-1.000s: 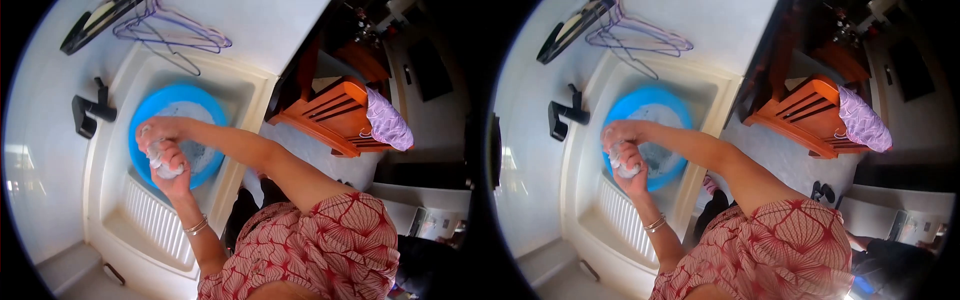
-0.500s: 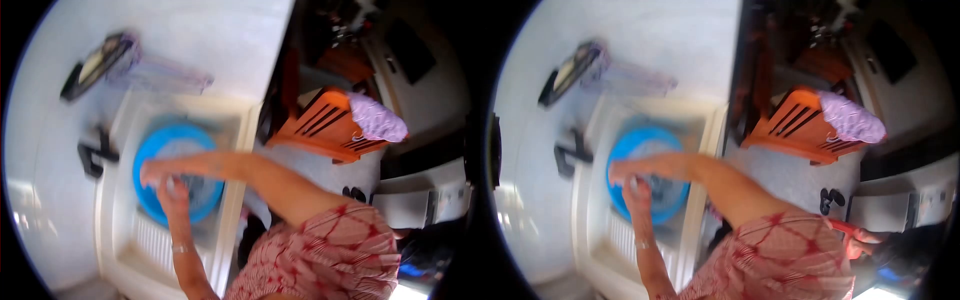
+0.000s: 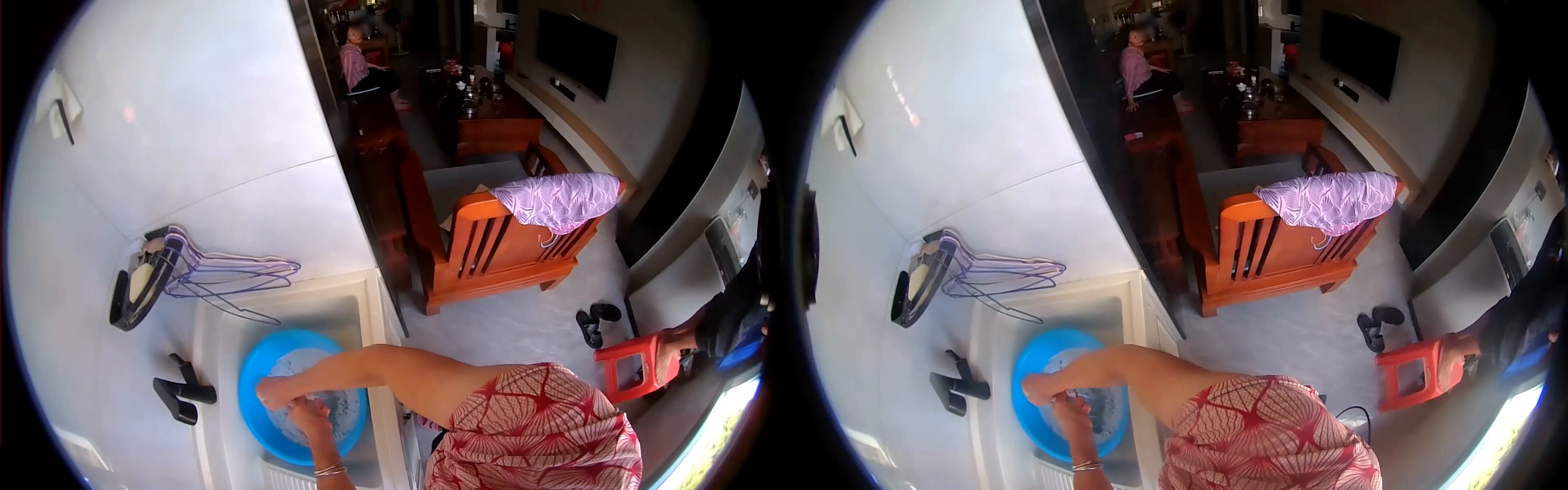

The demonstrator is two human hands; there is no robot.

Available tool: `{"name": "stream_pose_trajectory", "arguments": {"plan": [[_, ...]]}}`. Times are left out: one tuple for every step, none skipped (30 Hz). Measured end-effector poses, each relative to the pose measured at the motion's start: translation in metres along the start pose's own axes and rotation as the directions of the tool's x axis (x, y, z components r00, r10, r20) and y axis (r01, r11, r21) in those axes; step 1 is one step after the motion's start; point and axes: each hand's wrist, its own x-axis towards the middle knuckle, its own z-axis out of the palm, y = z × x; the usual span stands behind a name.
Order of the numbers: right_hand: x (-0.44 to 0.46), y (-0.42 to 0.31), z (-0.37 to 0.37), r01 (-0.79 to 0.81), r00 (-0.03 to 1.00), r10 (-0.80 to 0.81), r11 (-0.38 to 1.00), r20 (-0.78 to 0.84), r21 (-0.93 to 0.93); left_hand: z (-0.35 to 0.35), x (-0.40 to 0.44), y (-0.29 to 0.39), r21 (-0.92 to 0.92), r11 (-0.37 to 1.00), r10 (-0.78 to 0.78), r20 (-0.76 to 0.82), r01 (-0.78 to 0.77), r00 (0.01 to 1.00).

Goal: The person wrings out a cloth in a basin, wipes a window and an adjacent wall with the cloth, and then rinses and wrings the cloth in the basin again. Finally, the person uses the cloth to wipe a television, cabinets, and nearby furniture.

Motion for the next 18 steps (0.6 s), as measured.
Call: {"name": "stream_pose_trajectory", "arguments": {"plan": [[-0.004,0.002,-0.002,-0.005,1.000,0.005,1.000,-0.012,0.000,0.004,-0.002,-0.001,0.035,0.999,0.022,-0.053,-0.021,0.998],[-0.008,0.004,-0.006,-0.014,1.000,0.014,1.000,-0.024,-0.019,0.003,0.003,-0.006,0.037,0.999,0.028,-0.052,-0.026,0.998],[-0.013,0.006,-0.010,-0.019,0.999,0.017,0.998,-0.037,-0.058,-0.001,0.013,-0.014,0.121,0.989,0.084,0.008,-0.085,0.996],[-0.019,0.009,-0.011,-0.040,0.998,0.035,0.994,-0.048,-0.104,-0.003,0.017,-0.017,0.200,0.969,0.134,0.072,-0.146,0.988],[-0.027,0.010,-0.014,-0.059,0.997,0.049,0.983,-0.065,-0.174,0.000,0.016,-0.017,0.204,0.968,0.136,0.075,-0.149,0.988],[-0.035,0.011,-0.016,-0.081,0.995,0.062,0.966,-0.082,-0.246,0.005,0.015,-0.017,0.227,0.962,0.150,0.040,-0.155,0.988],[-0.042,0.017,-0.021,-0.111,0.991,0.081,0.938,-0.106,-0.328,0.010,0.014,-0.018,0.252,0.954,0.163,0.007,-0.159,0.987],[-0.051,0.020,-0.023,-0.132,0.988,0.090,0.914,-0.127,-0.383,0.003,0.033,-0.035,0.259,0.953,0.157,0.025,-0.158,0.987],[-0.059,0.024,-0.024,-0.152,0.984,0.098,0.891,-0.148,-0.428,-0.012,0.069,-0.064,0.331,0.828,0.467,0.041,-0.453,0.883],[-0.066,0.028,-0.025,-0.170,0.980,0.102,0.872,-0.170,-0.459,-0.009,0.071,-0.071,0.389,0.611,0.724,0.077,-0.689,0.686],[-0.070,0.032,-0.024,-0.186,0.976,0.105,0.855,-0.189,-0.484,-0.012,0.070,-0.077,0.399,0.558,0.764,0.094,-0.727,0.638],[-0.074,0.035,-0.022,-0.197,0.973,0.103,0.839,-0.207,-0.508,-0.014,0.071,-0.083,0.396,0.572,0.752,0.095,-0.718,0.652],[-0.075,0.037,-0.021,-0.208,0.969,0.099,0.825,-0.228,-0.526,-0.009,0.061,-0.081,0.396,0.591,0.733,0.101,-0.703,0.673],[-0.076,0.039,-0.019,-0.218,0.965,0.096,0.813,-0.246,-0.540,-0.008,0.054,-0.081,0.385,0.609,0.716,0.111,-0.694,0.690],[-0.077,0.040,-0.019,-0.227,0.960,0.089,0.799,-0.264,-0.557,-0.004,0.047,-0.080,0.369,0.636,0.689,0.126,-0.678,0.714],[-0.077,0.041,-0.019,-0.234,0.956,0.080,0.785,-0.281,-0.574,0.000,0.041,-0.080,0.349,0.659,0.667,0.138,-0.666,0.732],[-0.075,0.042,-0.018,-0.247,0.951,0.075,0.770,-0.300,-0.588,0.003,0.035,-0.079,0.326,0.687,0.639,0.155,-0.649,0.754],[-0.075,0.044,-0.018,-0.258,0.945,0.066,0.754,-0.321,-0.604,0.005,0.029,-0.077,0.305,0.718,0.604,0.174,-0.625,0.778]]}}
